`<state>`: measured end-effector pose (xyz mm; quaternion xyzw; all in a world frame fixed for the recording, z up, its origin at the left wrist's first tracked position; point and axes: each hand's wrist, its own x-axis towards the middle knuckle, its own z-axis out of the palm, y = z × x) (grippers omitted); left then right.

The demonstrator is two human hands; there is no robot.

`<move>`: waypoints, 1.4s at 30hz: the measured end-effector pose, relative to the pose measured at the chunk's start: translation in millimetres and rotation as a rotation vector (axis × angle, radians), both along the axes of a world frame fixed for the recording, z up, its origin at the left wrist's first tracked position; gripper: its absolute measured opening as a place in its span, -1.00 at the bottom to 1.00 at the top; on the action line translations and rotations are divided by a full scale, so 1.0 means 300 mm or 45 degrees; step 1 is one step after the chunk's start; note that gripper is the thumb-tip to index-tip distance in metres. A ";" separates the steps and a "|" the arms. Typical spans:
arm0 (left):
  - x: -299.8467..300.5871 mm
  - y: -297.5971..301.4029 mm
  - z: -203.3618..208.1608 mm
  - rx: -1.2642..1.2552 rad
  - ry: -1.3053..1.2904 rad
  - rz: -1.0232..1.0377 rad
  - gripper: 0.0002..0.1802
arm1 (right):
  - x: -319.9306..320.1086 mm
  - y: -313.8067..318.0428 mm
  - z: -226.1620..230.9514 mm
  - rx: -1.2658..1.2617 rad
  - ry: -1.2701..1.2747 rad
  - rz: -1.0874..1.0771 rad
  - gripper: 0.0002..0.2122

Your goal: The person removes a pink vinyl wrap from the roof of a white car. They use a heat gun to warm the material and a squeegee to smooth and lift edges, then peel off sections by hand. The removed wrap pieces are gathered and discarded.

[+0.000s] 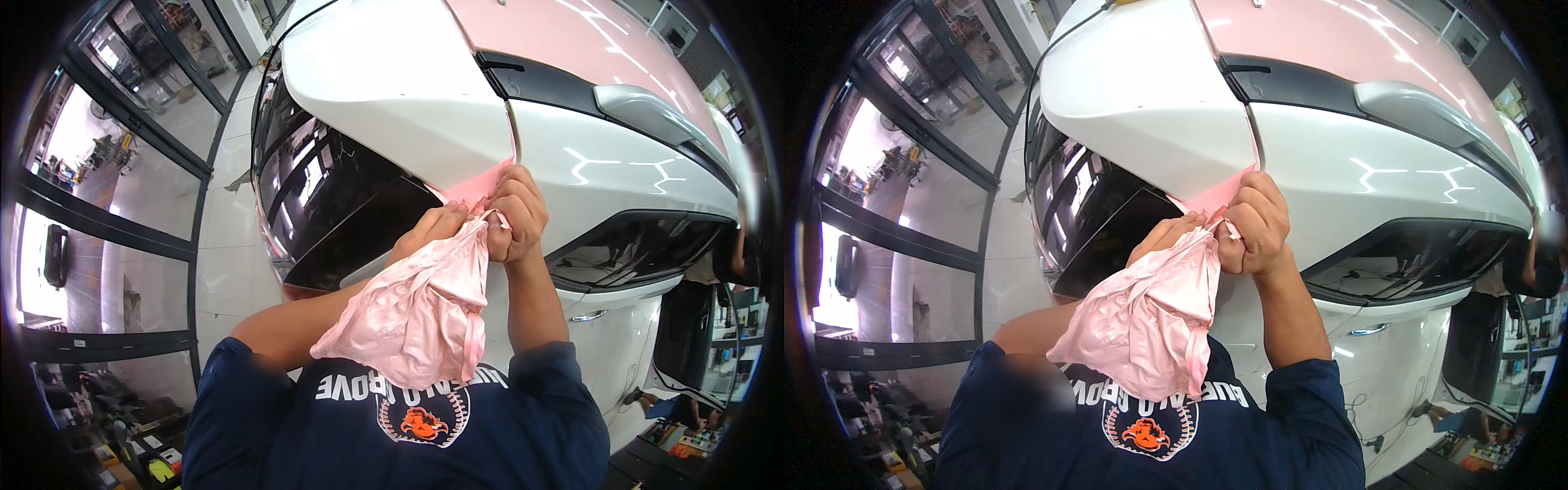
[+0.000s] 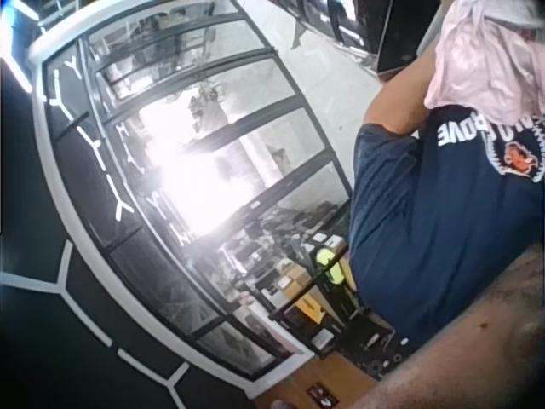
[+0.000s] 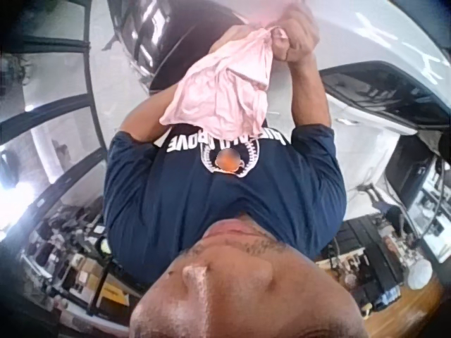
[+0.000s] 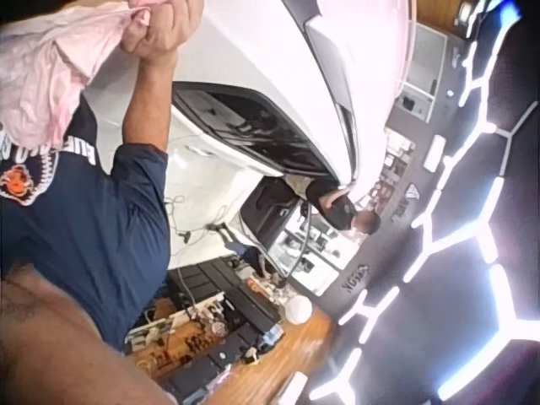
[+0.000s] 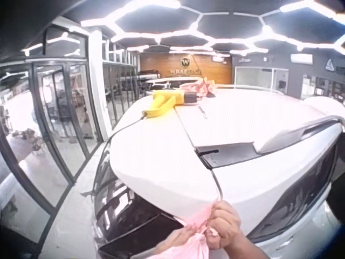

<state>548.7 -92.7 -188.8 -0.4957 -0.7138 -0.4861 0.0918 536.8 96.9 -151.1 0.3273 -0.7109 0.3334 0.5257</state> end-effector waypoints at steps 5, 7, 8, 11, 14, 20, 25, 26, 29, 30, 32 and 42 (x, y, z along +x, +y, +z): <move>-0.028 -0.024 -0.102 0.684 -1.608 -0.625 -0.57 | 0.054 -0.037 -0.046 0.082 -0.084 -0.129 -0.86; -0.027 -0.035 -0.136 0.834 -1.762 -0.570 -0.55 | 0.119 -0.082 -0.112 0.068 -0.245 -0.238 -0.87; -0.012 -0.049 -0.128 0.830 -1.685 -0.469 -0.52 | 0.146 -0.111 -0.131 0.061 -0.312 -0.295 -0.88; -0.027 -0.080 -0.082 0.424 -1.133 -0.280 -0.55 | 0.188 -0.151 -0.115 0.015 -0.436 -0.384 -0.90; -0.084 -0.139 0.004 0.127 -0.709 -0.259 -0.55 | 0.214 -0.189 -0.031 0.031 -0.513 -0.461 -0.91; -0.123 -0.165 0.020 -0.032 -0.252 -0.146 -0.54 | 0.270 -0.298 -0.009 0.048 -0.828 -0.589 -0.86; -0.112 -0.217 0.045 -0.146 -0.025 -0.037 -0.54 | 0.276 -0.292 0.042 -0.033 -0.813 -0.534 -0.63; -0.120 -0.216 0.053 -0.146 0.014 -0.028 -0.54 | 0.258 -0.283 0.055 0.025 -0.697 -0.610 -0.60; -0.153 -0.202 0.060 -0.152 0.116 0.022 -0.53 | 0.175 -0.212 0.083 0.209 -0.560 -0.838 -0.60; -0.167 -0.184 0.056 -0.141 0.149 0.027 -0.53 | 0.157 -0.180 0.089 0.281 -0.536 -0.929 -0.62; -0.168 -0.185 0.059 -0.136 0.186 0.022 -0.53 | 0.155 -0.145 0.059 0.382 -0.605 -0.723 -0.68; -0.099 -0.237 0.018 -0.183 0.274 0.092 -0.52 | 0.168 -0.187 -0.054 0.305 -0.525 -0.612 -0.90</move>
